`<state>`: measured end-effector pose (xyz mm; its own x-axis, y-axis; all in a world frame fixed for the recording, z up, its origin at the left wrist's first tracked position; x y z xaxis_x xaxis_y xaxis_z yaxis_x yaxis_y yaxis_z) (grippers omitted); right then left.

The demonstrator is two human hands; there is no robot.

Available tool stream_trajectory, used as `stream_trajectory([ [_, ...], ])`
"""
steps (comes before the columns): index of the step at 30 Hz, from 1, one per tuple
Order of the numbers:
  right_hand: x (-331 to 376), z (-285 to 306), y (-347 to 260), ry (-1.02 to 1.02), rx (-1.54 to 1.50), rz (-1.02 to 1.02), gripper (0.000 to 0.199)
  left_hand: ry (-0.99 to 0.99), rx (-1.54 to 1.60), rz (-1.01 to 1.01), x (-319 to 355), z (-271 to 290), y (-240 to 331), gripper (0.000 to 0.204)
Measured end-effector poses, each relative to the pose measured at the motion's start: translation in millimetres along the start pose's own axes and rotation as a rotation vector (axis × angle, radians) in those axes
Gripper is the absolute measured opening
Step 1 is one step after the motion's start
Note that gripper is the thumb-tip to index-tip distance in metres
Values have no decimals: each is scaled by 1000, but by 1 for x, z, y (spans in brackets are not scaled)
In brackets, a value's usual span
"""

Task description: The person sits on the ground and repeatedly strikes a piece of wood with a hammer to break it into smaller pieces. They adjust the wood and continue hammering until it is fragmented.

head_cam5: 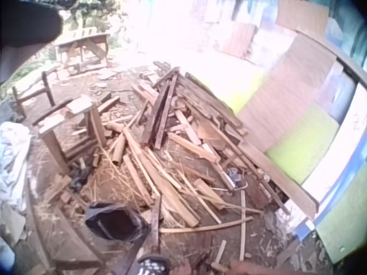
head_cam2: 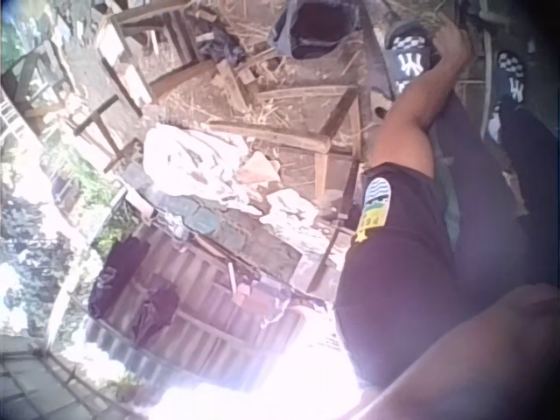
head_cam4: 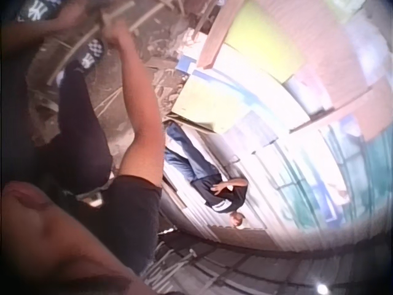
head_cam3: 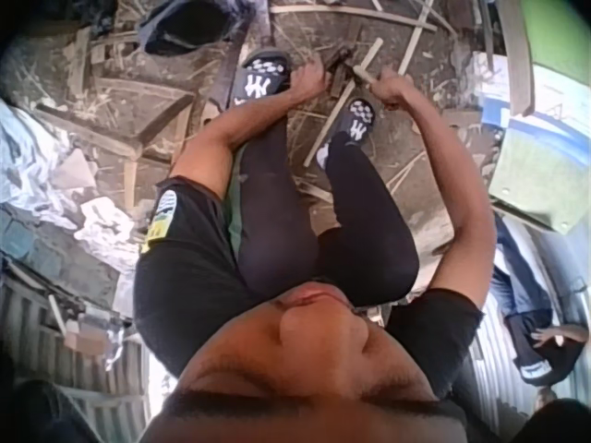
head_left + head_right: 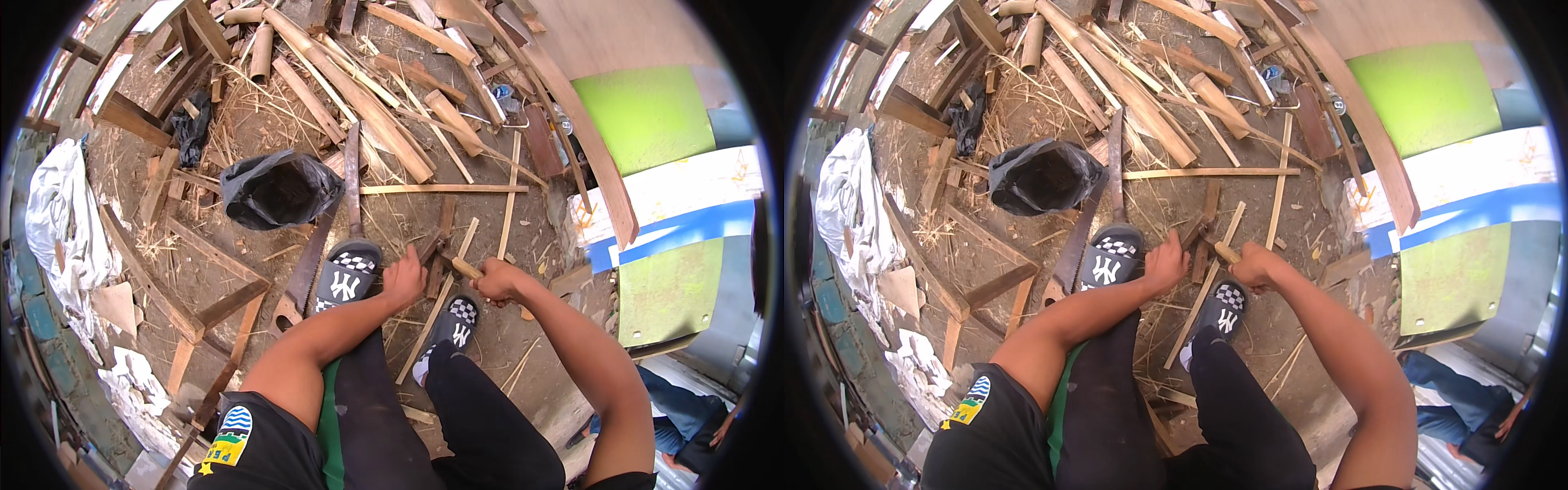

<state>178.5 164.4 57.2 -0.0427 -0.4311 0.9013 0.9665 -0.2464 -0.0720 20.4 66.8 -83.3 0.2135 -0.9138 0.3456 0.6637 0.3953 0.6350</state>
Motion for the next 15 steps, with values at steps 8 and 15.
stream_trajectory([
  [8, 4, 8, 5, 38, 20, -84, 44, -83, 110, 213, -9, 1, 3, 37],
  [15, -5, 11, 34, 210, 150, 64, 41, -233, 236, 283, -19, -6, -1, 35],
])
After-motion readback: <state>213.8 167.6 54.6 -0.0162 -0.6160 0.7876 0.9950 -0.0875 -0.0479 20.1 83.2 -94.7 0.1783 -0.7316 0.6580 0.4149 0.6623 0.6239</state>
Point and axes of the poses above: each hand's wrist, its own x-axis away from the middle knuckle, its own z-axis out of the back of the hand, y = z × x, the point moved 4 cm from there along -x, towards the middle knuckle, and after that the axes turned 10 degrees about y, right-handed, at the moved point
